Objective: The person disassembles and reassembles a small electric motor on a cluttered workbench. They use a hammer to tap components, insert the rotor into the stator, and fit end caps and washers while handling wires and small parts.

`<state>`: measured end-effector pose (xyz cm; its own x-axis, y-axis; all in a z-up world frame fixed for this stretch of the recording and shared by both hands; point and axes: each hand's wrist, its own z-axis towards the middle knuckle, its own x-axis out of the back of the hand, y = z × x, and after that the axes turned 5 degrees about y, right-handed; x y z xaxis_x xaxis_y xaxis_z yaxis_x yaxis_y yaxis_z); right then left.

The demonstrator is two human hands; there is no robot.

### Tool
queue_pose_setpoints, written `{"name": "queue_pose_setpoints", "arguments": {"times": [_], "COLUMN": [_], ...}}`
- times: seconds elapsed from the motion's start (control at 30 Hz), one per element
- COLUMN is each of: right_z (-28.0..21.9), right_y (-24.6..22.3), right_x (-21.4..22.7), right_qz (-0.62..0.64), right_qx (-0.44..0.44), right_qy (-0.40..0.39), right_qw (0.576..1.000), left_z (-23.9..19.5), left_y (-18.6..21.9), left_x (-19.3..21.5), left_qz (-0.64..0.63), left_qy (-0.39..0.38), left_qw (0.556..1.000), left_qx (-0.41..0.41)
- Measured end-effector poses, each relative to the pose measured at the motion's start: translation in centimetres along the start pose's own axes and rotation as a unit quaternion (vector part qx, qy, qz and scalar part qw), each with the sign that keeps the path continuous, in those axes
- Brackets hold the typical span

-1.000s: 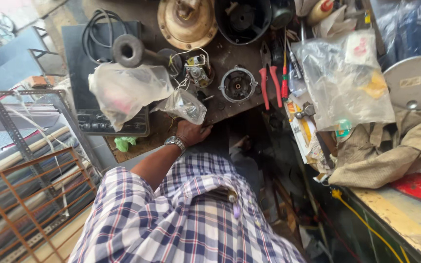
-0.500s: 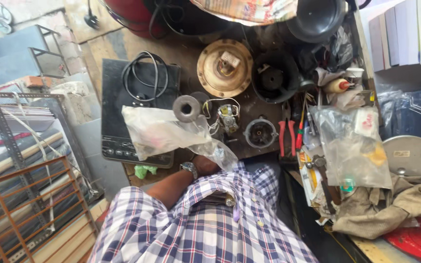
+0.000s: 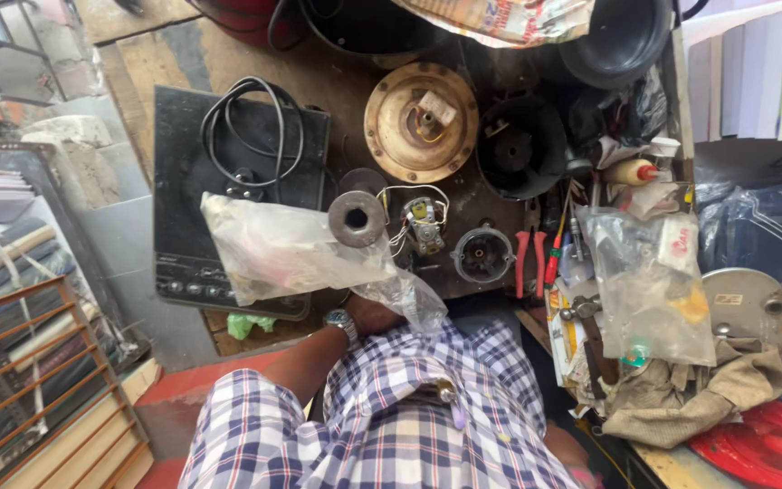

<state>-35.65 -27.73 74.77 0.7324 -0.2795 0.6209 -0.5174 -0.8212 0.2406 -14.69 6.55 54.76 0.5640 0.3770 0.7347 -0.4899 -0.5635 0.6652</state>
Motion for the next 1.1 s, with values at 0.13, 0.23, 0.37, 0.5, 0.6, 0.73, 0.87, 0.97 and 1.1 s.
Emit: {"name": "queue_pose_setpoints", "arguments": {"times": [0.13,0.23,0.37,0.5,0.6,0.73,0.87,0.97,1.1], "right_z": [0.4,0.0,2.4,5.3,6.9,7.0,5.9,5.3,4.4], "right_y": [-0.2,-0.9,-2.9,-4.0,-3.6,-1.8,-0.8,-0.8,-1.3], "right_x": [2.2,1.9,2.9,1.3,-0.4,-1.8,-1.8,-2.2,-2.1], "right_qz": [-0.013,0.058,0.247,0.328,0.406,0.474,0.453,0.423,0.456], "right_qx": [0.010,0.052,0.135,0.342,0.334,0.402,0.394,0.441,0.450], "right_qy": [0.031,0.091,0.159,0.298,0.256,0.298,0.334,0.426,0.474], "right_qw": [0.999,0.993,0.946,0.829,0.811,0.724,0.726,0.667,0.604], "left_z": [-0.3,-1.3,0.2,-0.5,-0.1,-0.4,-0.8,-1.5,-1.1], "left_y": [0.3,1.5,1.3,2.3,2.5,3.8,4.2,4.1,4.1], "left_x": [0.3,-0.4,1.6,1.3,0.7,-0.3,-0.8,-1.1,-0.8], "left_qz": [0.068,0.083,0.115,0.126,0.169,0.238,0.275,0.288,0.299], "left_qy": [0.135,0.077,0.050,0.117,0.089,0.135,0.150,0.131,0.131], "left_qw": [0.985,0.991,0.990,0.981,0.981,0.961,0.949,0.949,0.945], "left_qx": [-0.083,-0.072,-0.062,-0.092,-0.036,-0.026,-0.025,-0.019,-0.026]}}
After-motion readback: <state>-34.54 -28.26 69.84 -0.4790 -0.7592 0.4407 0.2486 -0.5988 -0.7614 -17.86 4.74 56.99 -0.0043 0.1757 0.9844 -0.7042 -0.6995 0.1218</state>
